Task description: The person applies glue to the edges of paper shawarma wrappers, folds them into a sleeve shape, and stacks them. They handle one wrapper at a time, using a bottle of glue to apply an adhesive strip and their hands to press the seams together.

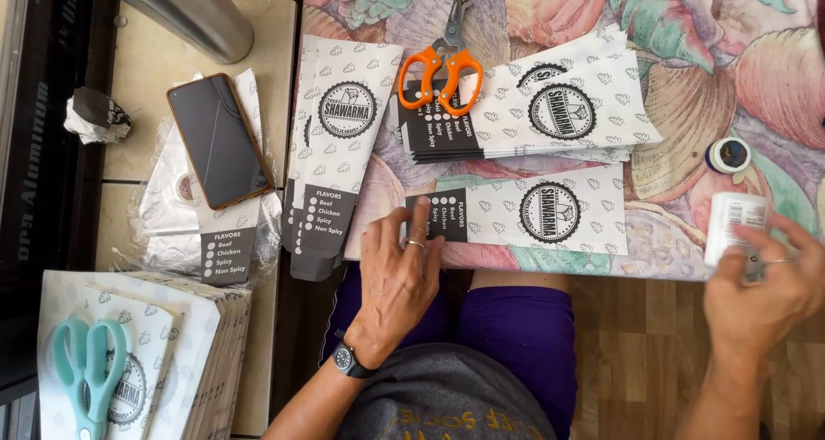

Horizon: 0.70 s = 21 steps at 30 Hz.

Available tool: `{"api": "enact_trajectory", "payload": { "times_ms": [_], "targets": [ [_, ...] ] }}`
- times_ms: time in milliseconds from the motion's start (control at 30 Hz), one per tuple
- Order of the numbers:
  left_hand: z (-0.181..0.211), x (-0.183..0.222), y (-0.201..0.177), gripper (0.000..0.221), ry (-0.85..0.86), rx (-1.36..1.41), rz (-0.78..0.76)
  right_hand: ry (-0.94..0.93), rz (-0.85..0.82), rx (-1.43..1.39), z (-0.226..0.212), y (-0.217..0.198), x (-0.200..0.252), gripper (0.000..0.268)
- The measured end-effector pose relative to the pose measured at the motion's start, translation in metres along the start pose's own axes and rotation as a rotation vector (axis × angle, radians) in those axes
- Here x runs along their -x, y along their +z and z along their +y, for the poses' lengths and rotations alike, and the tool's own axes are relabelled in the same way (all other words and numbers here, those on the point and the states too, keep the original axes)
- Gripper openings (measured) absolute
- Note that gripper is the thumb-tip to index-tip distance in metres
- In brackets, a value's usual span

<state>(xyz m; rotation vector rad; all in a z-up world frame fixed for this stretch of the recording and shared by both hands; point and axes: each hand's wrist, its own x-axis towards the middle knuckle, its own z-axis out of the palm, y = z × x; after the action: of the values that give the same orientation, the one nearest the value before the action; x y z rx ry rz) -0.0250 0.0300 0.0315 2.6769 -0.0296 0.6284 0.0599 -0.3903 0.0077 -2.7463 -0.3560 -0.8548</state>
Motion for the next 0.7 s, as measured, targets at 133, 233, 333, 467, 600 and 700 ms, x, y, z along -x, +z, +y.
{"api": "enact_trajectory", "payload": {
  "times_ms": [133,233,333,467,600,700],
  "targets": [
    [-0.003,-0.005,0.014,0.032,0.158,0.256,-0.107,0.519,-0.301,-0.056,0.023,-0.006,-0.017,0.052],
    [-0.007,-0.007,0.026,0.027,0.279,0.207,-0.171,0.727,-0.436,-0.416,0.06,0.006,-0.008,0.054],
    [-0.014,-0.011,0.032,0.024,0.34,0.115,-0.172,0.908,-0.403,-0.606,0.062,0.003,0.004,0.039],
    [-0.02,-0.023,0.026,0.02,0.411,0.132,-0.183,0.894,-0.158,-1.08,0.02,-0.026,0.006,0.042],
    [-0.023,-0.041,0.012,0.014,0.455,0.157,-0.249,0.598,-0.041,-1.204,-0.033,-0.045,-0.002,0.064],
    [-0.022,-0.046,0.01,0.014,0.434,0.21,-0.246,0.712,0.226,-1.132,-0.009,-0.017,0.033,0.059]
  ]
}}
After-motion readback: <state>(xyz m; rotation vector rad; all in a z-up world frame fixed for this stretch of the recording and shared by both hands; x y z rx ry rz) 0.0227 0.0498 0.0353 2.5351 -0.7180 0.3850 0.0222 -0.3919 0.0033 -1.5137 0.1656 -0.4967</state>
